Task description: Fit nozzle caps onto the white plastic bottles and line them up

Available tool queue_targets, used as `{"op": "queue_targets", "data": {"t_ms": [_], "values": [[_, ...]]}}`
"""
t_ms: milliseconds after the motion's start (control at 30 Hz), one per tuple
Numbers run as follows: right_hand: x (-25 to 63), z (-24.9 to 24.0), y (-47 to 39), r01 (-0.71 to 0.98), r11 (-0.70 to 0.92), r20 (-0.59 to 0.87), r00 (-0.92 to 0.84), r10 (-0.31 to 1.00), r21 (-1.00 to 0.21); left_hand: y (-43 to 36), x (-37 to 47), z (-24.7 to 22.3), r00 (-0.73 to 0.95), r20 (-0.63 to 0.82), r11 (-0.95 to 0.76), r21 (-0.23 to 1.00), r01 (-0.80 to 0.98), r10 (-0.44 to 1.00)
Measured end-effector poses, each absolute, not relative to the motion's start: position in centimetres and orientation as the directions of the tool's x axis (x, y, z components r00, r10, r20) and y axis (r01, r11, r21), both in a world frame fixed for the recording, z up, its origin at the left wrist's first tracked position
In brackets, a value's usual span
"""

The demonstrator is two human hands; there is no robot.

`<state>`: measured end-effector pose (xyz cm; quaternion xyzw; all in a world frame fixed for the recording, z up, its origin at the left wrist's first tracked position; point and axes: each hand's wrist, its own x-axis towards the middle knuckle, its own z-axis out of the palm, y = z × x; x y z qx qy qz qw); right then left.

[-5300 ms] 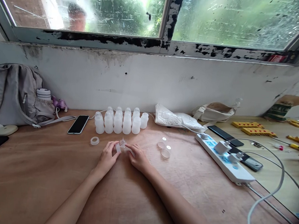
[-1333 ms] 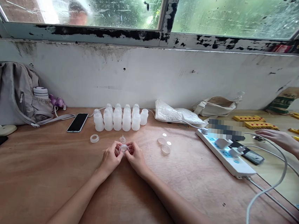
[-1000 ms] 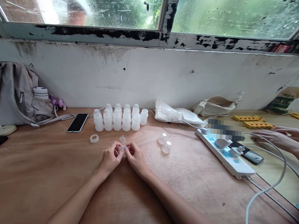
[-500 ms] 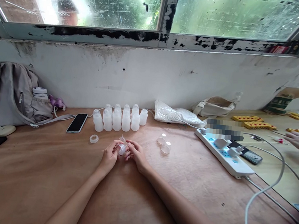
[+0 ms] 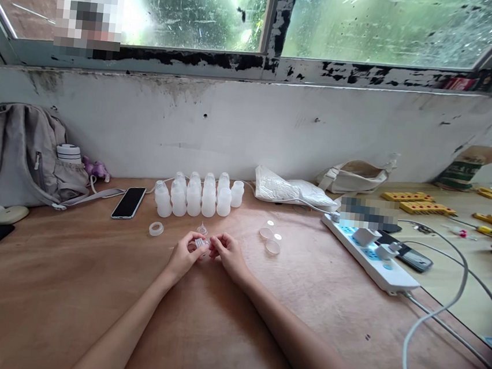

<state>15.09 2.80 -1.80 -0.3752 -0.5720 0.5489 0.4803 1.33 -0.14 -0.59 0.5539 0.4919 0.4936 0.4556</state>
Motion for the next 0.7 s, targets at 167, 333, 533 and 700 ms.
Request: {"op": "queue_targets", "data": {"t_ms": [167,333,533,700], "values": [[15.6,-2.3,3.4,0.044,0.219,0.197,-0.292,0.936,-0.975,0.1,0.8,-0.9,0.041,0.234,-0.231,0.896,0.379,0.971],[15.6,-3.3,6.1,0.142,0.278,0.282,0.009,0.959,-0.950,0.3,0.2,-2.0,0.004,0.314,-0.300,0.901,0.313,0.949],[15.3,-3.7,12.0,0.474,0.211,0.347,0.220,0.912,-0.855,0.8,0.2,-2.2,-0.092,0.314,-0.285,0.928,0.242,0.945],[14.7,-3.9,14.1,0.528,0.137,0.310,0.253,0.916,-0.838,0.8,-0.1,-1.5,-0.145,0.229,-0.224,0.973,0.049,0.963]]}}
